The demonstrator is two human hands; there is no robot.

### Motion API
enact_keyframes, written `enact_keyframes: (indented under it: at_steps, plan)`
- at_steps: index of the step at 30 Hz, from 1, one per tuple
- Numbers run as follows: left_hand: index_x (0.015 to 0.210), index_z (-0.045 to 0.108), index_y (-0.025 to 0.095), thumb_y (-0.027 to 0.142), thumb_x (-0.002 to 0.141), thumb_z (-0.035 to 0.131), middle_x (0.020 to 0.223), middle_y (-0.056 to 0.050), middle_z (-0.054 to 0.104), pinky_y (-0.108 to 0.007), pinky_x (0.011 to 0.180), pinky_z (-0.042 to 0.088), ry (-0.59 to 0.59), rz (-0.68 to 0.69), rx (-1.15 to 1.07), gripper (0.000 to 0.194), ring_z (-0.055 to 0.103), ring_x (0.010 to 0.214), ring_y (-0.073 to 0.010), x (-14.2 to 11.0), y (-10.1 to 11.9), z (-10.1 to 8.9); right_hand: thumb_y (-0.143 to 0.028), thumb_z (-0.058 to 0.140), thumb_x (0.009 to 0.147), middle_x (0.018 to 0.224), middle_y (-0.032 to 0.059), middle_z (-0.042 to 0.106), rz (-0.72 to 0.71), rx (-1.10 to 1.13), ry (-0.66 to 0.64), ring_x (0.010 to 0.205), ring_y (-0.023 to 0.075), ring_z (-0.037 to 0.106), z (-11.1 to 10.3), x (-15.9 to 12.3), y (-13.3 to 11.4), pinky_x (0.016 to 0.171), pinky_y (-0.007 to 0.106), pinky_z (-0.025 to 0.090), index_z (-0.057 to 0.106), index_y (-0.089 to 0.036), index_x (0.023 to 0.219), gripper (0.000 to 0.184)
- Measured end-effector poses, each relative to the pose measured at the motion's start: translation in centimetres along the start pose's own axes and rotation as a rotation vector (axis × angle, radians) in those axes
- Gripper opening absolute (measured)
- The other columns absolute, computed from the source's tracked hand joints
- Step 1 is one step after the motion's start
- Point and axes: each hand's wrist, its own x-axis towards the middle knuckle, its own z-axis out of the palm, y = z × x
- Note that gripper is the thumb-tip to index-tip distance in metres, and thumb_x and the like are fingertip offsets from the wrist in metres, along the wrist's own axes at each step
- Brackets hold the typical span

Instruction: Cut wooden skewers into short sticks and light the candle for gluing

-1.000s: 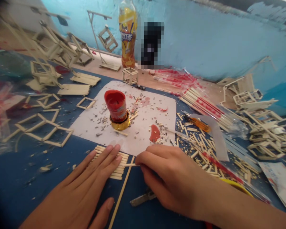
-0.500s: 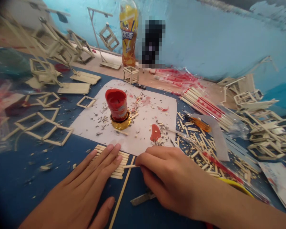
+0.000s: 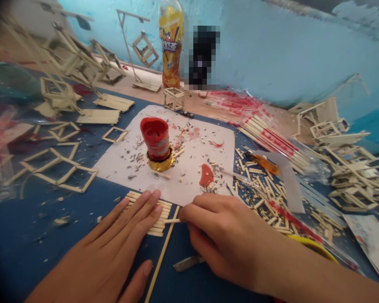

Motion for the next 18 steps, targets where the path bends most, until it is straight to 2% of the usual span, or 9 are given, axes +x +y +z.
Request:
enact_keyframes:
  at_steps: [4, 12, 18]
  plan:
    - [0.146, 0.051, 0.006, 0.035, 0.088, 0.053, 0.153, -0.015, 0.054, -0.043, 0.114, 0.04, -0.001, -0.008, 0.007, 0.065, 0.052, 0.143, -0.0283, 0.08, -0.04, 0.13, -0.01, 0.046, 0.1, 0.087, 0.0019, 0.064, -0.002, 0.005, -0.003, 0.075, 0.0143, 0.061, 0.16, -0.13, 0.01, 0.069, 0.027, 0.045, 0.066, -0.02, 0.106, 0.023]
    - [0.146, 0.05, 0.004, 0.034, 0.087, 0.054, 0.153, -0.017, 0.053, -0.044, 0.116, 0.033, -0.002, -0.008, -0.001, 0.066, 0.051, 0.143, -0.0298, 0.15, -0.05, 0.22, -0.011, 0.046, 0.101, 0.09, 0.0019, 0.066, 0.007, 0.022, -0.008, 0.078, 0.0142, 0.062, 0.06, 0.23, 0.13, 0.071, 0.026, 0.047, 0.064, -0.02, 0.108, 0.022]
    - [0.146, 0.05, 0.004, 0.034, 0.087, 0.053, 0.152, -0.017, 0.054, -0.045, 0.113, 0.039, -0.005, -0.006, 0.004, 0.066, 0.052, 0.142, -0.0306, 0.25, 0.12, 0.09, -0.011, 0.045, 0.102, 0.093, 0.0023, 0.067, 0.009, 0.044, -0.013, 0.081, 0.0142, 0.063, 0.1, -0.22, 0.28, 0.073, 0.026, 0.048, 0.064, -0.02, 0.11, 0.022]
